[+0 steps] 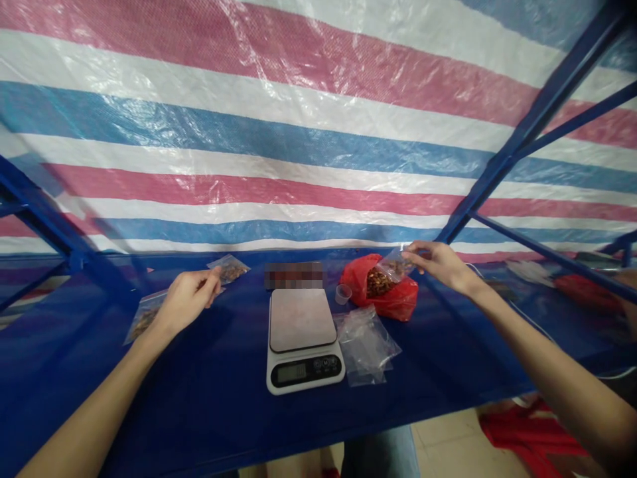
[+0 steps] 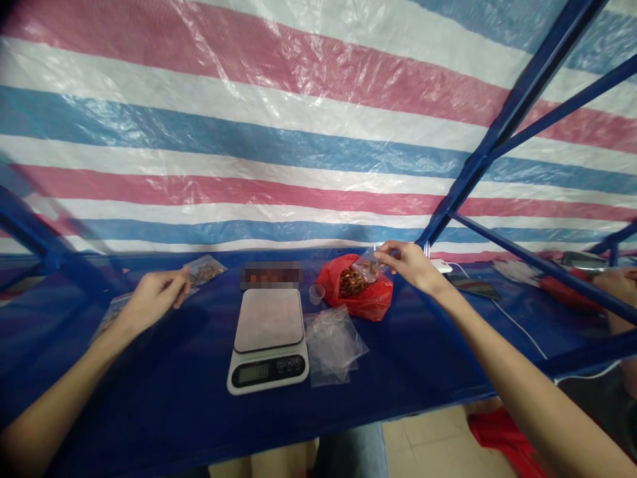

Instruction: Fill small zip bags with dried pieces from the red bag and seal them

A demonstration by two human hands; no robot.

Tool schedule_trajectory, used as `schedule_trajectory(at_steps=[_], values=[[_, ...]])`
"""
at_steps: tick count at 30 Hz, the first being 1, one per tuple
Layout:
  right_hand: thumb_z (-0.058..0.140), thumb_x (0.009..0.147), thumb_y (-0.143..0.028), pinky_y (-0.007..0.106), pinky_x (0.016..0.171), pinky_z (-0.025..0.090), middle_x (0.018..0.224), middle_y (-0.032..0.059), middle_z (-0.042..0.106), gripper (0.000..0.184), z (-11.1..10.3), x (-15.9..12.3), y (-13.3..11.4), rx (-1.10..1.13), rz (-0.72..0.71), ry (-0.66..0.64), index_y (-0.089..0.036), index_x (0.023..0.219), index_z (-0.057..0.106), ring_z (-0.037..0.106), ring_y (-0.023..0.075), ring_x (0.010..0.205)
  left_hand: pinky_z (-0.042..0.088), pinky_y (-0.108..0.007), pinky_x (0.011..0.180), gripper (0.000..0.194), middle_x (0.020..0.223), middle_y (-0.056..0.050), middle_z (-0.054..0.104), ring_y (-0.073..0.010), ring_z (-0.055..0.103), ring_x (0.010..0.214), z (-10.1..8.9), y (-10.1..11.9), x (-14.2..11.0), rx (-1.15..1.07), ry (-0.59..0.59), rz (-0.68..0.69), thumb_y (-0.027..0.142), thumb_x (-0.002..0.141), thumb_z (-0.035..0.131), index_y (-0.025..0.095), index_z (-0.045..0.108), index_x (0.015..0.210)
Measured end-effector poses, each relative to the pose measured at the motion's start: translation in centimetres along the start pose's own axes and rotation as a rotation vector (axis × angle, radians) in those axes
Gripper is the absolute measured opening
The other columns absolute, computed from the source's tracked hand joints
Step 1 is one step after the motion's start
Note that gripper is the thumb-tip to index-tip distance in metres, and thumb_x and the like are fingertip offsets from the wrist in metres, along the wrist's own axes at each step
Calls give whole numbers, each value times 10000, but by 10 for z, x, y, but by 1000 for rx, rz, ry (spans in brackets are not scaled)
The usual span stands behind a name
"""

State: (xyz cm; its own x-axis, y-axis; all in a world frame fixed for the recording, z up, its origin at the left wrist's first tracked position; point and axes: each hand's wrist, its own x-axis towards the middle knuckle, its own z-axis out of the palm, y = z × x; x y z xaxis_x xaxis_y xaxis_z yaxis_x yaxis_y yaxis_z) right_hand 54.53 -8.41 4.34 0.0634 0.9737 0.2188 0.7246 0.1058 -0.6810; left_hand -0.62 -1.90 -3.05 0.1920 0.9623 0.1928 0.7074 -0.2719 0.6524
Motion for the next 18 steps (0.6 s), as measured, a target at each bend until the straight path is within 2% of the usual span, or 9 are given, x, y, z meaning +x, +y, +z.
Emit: schedule_trajectory(at_steps=[5, 8, 9, 13, 18], values=[[684, 754, -856, 339, 575, 456, 666, 61, 686, 651, -4, 4, 0, -144, -86, 106, -207, 746, 723, 575, 190, 561, 411, -296, 614, 643, 495, -8, 610, -198, 583, 521, -1, 1, -2, -11, -4, -11, 694, 1003, 359, 226, 578, 621], [667, 815, -790, 353, 646, 486, 746, 84, 739, 585, 0, 5, -1, -166, -129, 209, -212, 764, 735, 640, 226, 667, 405, -305, 631, 639, 499, -10, 608, -204, 581, 530, -2, 10, -3, 31, -6, -9, 685, 999, 353, 229, 569, 606], [675, 814, -775, 360, 665, 496, 786, 92, 763, 567, 4, 6, 0, -169, -127, 203, -214, 783, 750, 657, 237, 697, 402, -308, 634, 640, 499, -11, 607, -206, 580, 531, -1, 12, -4, 44, -5, -7, 683, 997, 349, 230, 564, 600], [733, 734, -781, 403, 693, 520, 823, 120, 805, 574, 17, 10, 3, -154, -46, 27, -213, 793, 795, 694, 277, 713, 399, -311, 634, 632, 499, -13, 611, -211, 586, 531, -1, 12, -4, 65, -11, -4, 677, 992, 342, 233, 564, 600], [746, 693, -824, 386, 664, 511, 788, 123, 802, 627, 17, 14, 3, -131, 7, 52, -201, 739, 806, 695, 273, 703, 397, -303, 624, 628, 508, -22, 622, -212, 597, 539, -2, 4, -3, 86, 4, -2, 663, 999, 346, 230, 580, 609]])
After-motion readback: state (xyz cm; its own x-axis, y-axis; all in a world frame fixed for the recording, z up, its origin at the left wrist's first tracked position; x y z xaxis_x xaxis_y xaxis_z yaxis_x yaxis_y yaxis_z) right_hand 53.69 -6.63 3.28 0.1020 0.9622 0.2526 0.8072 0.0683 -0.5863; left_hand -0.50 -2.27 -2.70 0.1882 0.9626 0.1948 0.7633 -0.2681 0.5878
